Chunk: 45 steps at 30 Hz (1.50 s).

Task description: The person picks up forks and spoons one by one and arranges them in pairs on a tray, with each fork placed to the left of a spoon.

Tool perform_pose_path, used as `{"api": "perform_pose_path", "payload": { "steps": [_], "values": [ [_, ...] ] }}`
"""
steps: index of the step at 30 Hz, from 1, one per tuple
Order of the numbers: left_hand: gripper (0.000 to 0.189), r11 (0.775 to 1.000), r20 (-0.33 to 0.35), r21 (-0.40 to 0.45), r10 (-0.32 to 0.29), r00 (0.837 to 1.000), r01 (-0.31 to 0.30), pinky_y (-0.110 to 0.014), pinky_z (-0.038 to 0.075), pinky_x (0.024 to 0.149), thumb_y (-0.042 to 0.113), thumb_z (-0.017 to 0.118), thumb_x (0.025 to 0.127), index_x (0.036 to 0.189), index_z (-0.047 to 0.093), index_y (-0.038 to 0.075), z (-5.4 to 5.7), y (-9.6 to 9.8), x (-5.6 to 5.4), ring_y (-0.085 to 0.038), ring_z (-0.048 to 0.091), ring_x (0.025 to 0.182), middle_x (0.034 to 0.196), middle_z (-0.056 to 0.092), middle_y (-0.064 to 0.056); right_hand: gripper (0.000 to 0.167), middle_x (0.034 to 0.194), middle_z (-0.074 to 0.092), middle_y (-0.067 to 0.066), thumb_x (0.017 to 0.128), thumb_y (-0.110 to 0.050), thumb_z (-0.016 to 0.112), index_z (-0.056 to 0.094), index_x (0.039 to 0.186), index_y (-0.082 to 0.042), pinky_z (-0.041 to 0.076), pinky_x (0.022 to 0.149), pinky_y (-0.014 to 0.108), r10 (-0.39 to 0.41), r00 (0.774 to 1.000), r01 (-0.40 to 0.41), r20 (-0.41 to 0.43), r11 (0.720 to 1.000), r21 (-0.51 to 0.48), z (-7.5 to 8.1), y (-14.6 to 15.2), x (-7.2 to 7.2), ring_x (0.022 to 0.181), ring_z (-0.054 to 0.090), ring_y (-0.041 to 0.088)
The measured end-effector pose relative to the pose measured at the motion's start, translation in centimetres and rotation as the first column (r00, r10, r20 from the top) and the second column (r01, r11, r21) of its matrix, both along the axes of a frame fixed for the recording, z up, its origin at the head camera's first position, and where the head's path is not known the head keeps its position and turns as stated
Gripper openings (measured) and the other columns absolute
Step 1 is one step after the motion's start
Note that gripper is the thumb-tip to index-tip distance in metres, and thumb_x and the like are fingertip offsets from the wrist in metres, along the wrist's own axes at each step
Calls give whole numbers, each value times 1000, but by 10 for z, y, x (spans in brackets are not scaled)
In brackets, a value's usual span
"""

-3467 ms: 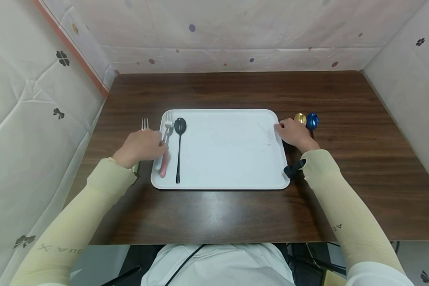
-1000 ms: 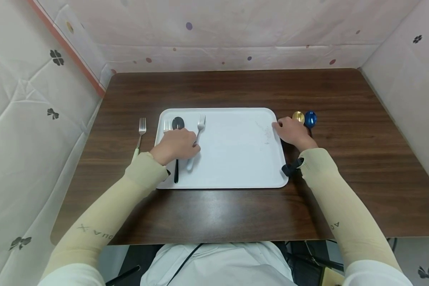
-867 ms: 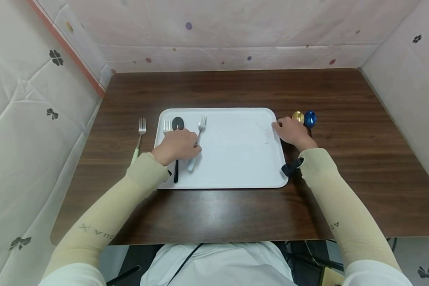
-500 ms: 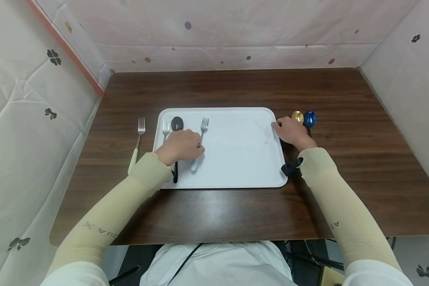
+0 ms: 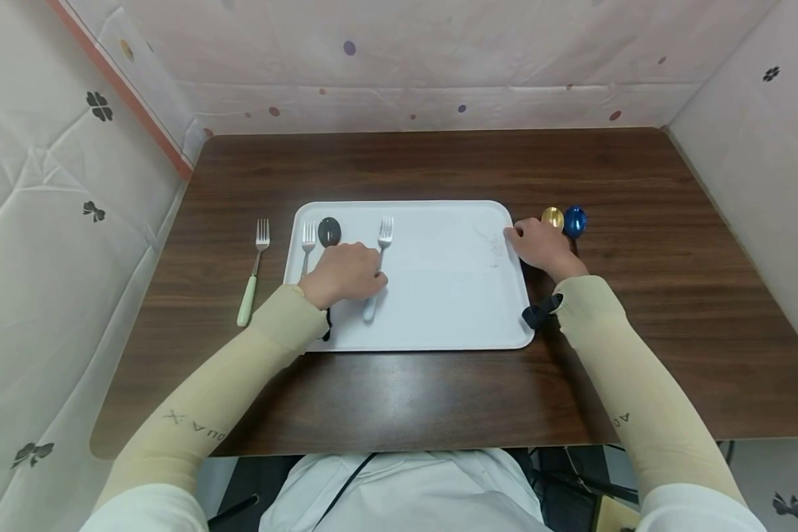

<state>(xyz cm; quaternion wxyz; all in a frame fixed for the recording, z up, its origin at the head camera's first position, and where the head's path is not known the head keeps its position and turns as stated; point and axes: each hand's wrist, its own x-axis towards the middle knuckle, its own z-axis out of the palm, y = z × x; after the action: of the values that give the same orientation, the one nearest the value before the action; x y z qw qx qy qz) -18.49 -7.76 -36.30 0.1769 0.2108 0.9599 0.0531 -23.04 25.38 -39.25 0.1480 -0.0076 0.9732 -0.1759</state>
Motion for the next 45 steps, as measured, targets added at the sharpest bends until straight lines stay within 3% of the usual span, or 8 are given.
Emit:
{"api": "perform_pose_path", "payload": {
  "steps": [17, 28, 36, 45],
  "values": [
    [32, 999, -21, 31, -11, 1000, 12, -30, 31, 47, 25, 47, 91, 60, 44, 15, -7, 19, 1, -16, 39, 52, 56, 40, 1, 47, 83, 58, 15, 101, -41, 37, 59, 113, -1, 48, 72, 41, 8, 1000, -8, -5, 1000, 7, 1, 0, 1, 82, 56, 30],
    [30, 999, -14, 40, -11, 1000, 12, -29, 31, 47, 26, 48, 93, 66, 52, 13, -10, 28, 3, -15, 39, 52, 57, 43, 0, 50, 95, 61, 18, 101, -42, 37, 56, 121, -1, 50, 80, 48, 0, 1000, 0, 7, 1000, 13, 0, 0, 0, 89, 57, 33],
    [28, 999, 3, 37, -13, 1000, 13, -30, 34, 48, 26, 46, 92, 67, 51, 14, -9, 35, 4, -16, 40, 55, 61, 44, 0, 44, 72, 50, 12, 102, -38, 35, 57, 85, -3, 37, 65, 37, 9, 1000, -9, -14, 1000, 18, 0, -1, -1, 73, 50, 28],
    [28, 999, 7, 42, -16, 1000, 16, -29, 32, 47, 26, 46, 93, 69, 52, 14, -12, 39, 5, -15, 38, 54, 60, 43, 0, 44, 71, 50, 12, 102, -37, 35, 57, 84, -3, 37, 64, 36, 16, 1000, -16, -17, 1000, 20, 0, 0, -1, 71, 50, 27]
  ]
}}
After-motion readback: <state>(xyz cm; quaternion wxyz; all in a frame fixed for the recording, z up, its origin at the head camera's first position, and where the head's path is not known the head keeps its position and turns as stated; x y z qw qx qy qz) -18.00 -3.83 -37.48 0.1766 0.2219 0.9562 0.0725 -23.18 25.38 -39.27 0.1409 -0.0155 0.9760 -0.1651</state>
